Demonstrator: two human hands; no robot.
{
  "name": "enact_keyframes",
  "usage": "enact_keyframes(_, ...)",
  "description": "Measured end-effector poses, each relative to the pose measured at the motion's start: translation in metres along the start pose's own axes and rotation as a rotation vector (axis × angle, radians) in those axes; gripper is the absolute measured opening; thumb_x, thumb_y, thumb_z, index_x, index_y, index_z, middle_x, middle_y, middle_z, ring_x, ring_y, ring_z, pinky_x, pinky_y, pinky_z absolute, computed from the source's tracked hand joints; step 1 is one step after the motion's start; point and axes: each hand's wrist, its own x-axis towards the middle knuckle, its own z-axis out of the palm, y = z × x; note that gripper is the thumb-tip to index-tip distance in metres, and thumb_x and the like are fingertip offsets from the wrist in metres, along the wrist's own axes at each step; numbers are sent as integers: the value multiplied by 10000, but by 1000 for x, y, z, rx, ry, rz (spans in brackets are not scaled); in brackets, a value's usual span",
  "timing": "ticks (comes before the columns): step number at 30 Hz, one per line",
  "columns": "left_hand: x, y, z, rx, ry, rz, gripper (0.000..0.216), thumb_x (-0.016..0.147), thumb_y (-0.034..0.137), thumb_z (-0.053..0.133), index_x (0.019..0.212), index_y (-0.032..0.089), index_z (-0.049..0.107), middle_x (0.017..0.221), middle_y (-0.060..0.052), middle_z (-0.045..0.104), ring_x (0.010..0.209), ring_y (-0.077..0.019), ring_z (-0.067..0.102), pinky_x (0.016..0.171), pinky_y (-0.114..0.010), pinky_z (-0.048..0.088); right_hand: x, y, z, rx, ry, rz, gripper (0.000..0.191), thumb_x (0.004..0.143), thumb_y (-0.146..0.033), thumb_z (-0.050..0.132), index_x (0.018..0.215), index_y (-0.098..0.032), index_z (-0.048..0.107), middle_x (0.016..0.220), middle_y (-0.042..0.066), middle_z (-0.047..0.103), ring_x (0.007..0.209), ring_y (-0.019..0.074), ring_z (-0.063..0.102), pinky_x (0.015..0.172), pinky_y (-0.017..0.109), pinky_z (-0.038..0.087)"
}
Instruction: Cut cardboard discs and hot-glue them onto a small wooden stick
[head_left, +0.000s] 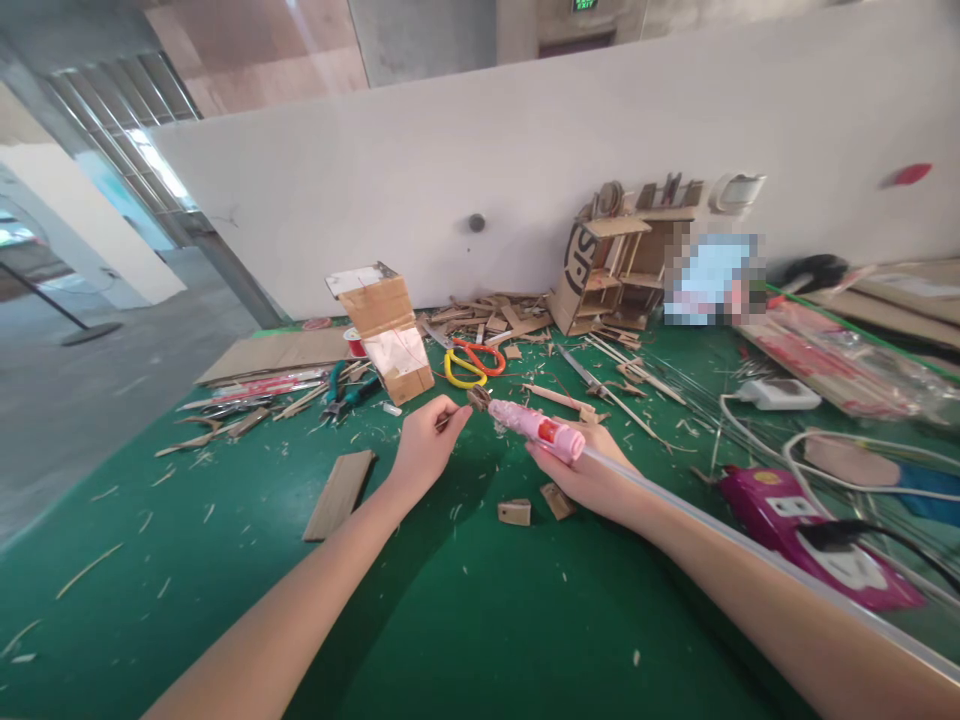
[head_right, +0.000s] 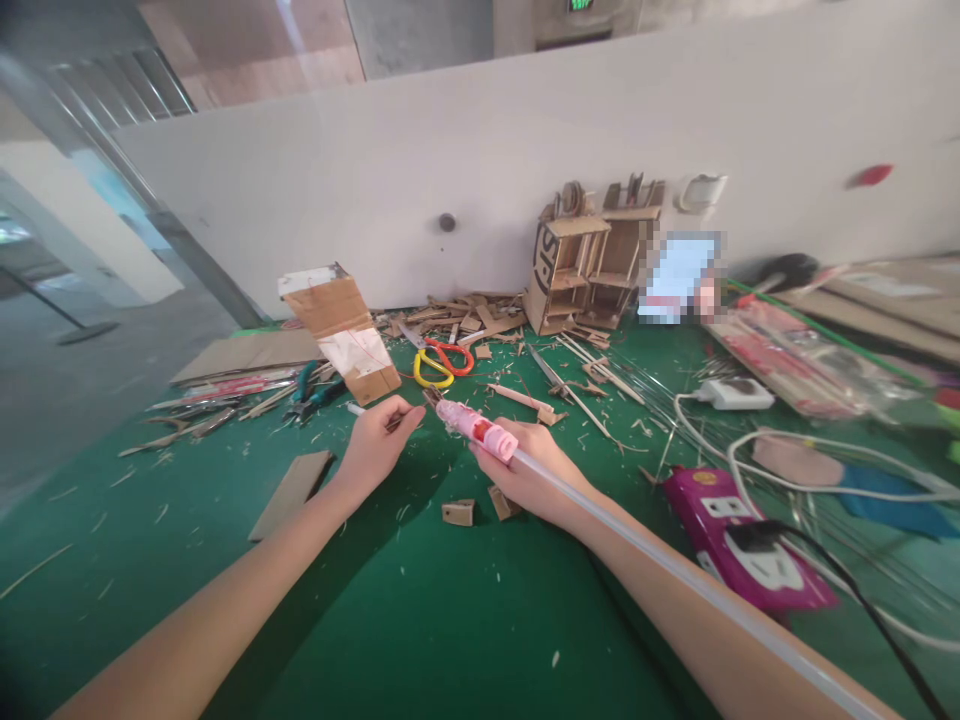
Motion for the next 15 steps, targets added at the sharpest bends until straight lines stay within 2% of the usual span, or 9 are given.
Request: enact_keyframes(15, 1, 0, -1, -22, 19, -3, 336, 848, 398, 514, 607, 172, 451, 535, 54, 400, 528, -99, 368, 524, -224, 275, 1, 0, 0, -4, 24, 0, 278, 865, -346, 472, 635, -210, 395, 572, -31, 472, 485, 100, 445, 474, 231, 322)
